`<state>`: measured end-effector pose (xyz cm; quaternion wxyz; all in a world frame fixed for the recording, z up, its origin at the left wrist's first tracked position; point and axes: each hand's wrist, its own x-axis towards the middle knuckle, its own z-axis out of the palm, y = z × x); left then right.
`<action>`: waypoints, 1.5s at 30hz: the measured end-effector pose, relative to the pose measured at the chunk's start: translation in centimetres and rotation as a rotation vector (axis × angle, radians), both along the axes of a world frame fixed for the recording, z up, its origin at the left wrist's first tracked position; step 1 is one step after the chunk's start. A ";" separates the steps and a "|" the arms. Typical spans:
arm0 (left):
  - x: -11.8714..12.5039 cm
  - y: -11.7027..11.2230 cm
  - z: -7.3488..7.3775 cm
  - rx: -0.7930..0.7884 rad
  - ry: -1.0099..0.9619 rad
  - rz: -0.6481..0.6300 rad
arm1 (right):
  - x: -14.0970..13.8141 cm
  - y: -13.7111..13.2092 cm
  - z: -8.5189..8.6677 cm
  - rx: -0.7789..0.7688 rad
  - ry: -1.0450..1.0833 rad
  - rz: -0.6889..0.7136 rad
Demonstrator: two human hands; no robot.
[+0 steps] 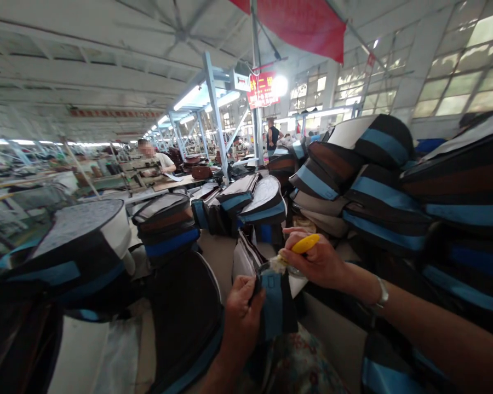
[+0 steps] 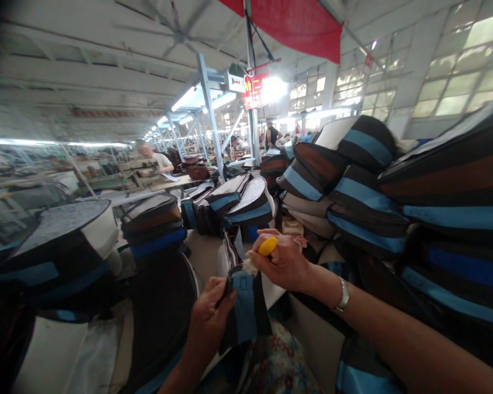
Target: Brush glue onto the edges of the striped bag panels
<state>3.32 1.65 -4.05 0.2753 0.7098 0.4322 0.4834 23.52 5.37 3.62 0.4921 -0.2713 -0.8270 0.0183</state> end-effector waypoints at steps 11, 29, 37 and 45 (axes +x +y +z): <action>-0.7 -0.2 1.3 -0.147 -0.004 -0.116 | 1.2 -0.6 1.9 0.021 -0.362 0.209; -0.7 0.4 0.3 0.132 0.170 -0.018 | 3.0 -2.8 2.1 -0.124 -0.348 0.238; 0.7 0.1 -1.8 0.811 0.523 0.157 | 1.8 -2.6 2.9 -0.140 0.016 0.003; 1.6 -0.4 -0.9 0.916 0.614 0.128 | 0.3 -1.5 3.1 -0.038 -0.236 -0.116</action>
